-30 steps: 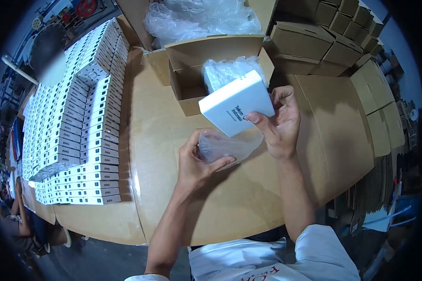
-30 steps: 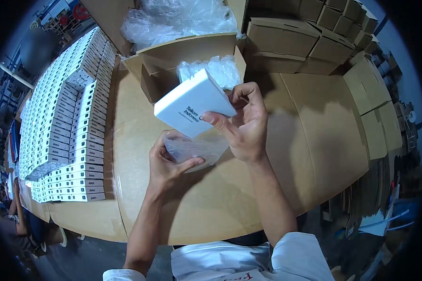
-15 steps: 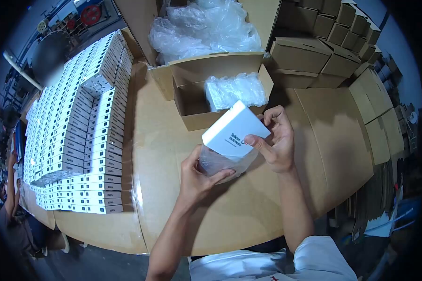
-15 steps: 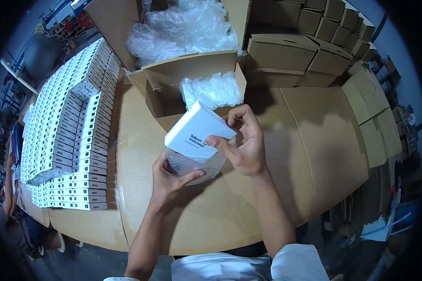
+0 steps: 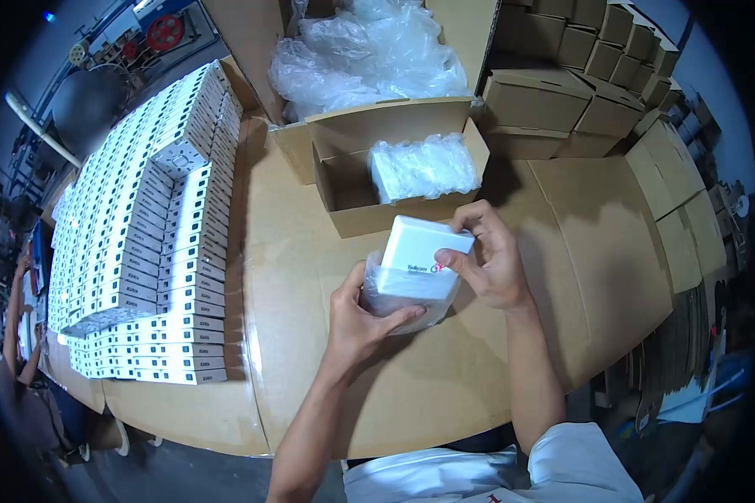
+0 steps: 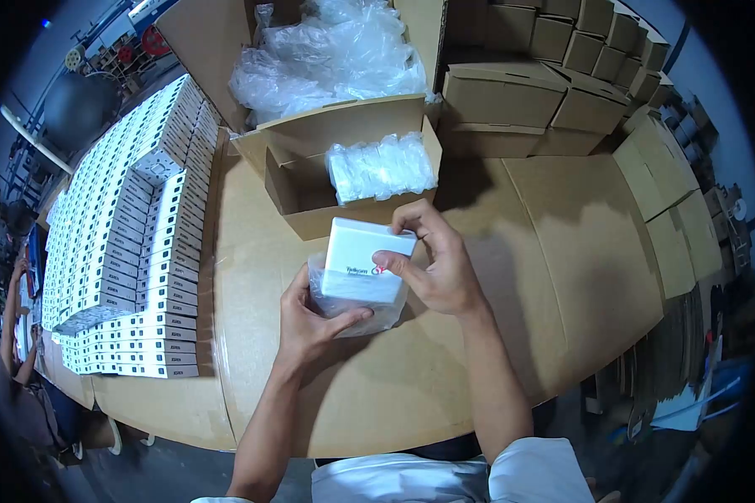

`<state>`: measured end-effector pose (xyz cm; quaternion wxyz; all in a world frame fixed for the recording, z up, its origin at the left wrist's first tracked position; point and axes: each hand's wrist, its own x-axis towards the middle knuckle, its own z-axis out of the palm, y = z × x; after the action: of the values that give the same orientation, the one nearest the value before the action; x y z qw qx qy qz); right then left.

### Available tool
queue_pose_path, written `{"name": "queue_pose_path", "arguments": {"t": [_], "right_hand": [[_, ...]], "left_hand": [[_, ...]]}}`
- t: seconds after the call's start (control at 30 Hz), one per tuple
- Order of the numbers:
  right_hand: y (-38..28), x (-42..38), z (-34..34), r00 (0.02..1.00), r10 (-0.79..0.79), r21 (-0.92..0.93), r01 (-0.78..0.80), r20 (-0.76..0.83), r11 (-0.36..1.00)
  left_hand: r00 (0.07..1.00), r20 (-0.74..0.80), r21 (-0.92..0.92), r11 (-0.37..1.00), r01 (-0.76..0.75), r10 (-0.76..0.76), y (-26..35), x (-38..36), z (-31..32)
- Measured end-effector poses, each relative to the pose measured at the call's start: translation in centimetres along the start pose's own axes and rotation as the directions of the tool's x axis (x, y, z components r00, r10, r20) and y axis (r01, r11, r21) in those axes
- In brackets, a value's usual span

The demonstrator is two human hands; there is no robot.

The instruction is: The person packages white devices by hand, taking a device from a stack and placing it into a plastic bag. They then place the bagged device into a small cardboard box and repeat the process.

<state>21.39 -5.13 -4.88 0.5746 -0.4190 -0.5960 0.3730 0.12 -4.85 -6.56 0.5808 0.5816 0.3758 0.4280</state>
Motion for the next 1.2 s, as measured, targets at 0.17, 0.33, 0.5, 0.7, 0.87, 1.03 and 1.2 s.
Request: {"name": "queue_pose_path", "arguments": {"t": [0.17,0.33,0.5,0.7,0.87,1.03,1.2], "right_hand": [[-0.4,-0.2,0.7,0.987,0.159,0.039,-0.158,-0.016,0.987],[-0.5,0.0,1.0,0.980,0.146,0.108,-0.161,0.137,0.981],[0.6,-0.6,2.6,0.973,0.181,0.125,-0.199,0.143,0.972],[0.3,-0.5,2.5,0.980,0.174,0.122,-0.185,0.094,0.975],[1.2,-0.8,1.5,0.982,0.139,-0.011,-0.139,0.126,0.990],[2.1,-0.8,1.8,0.991,0.131,0.131,-0.131,0.002,0.983],[0.9,-0.4,3.6,0.956,0.286,0.378,-0.240,-0.069,0.894]], "left_hand": [[0.993,-0.043,-0.129,0.986,0.105,-0.111,-0.7,0.0,-0.2],[0.970,-0.186,-0.261,0.959,0.106,-0.158,-2.2,0.3,-0.8],[0.968,-0.206,-0.313,0.947,0.073,-0.143,-2.6,0.4,-1.5],[0.977,-0.207,-0.225,0.974,0.001,-0.049,-3.5,0.7,-2.1],[0.981,-0.182,-0.068,0.994,-0.082,0.069,-2.3,0.8,-1.8],[0.969,-0.224,-0.221,0.964,-0.150,0.100,-3.1,0.8,-1.1],[0.976,-0.218,-0.405,0.910,-0.093,0.002,-3.6,1.3,-1.5]]}}
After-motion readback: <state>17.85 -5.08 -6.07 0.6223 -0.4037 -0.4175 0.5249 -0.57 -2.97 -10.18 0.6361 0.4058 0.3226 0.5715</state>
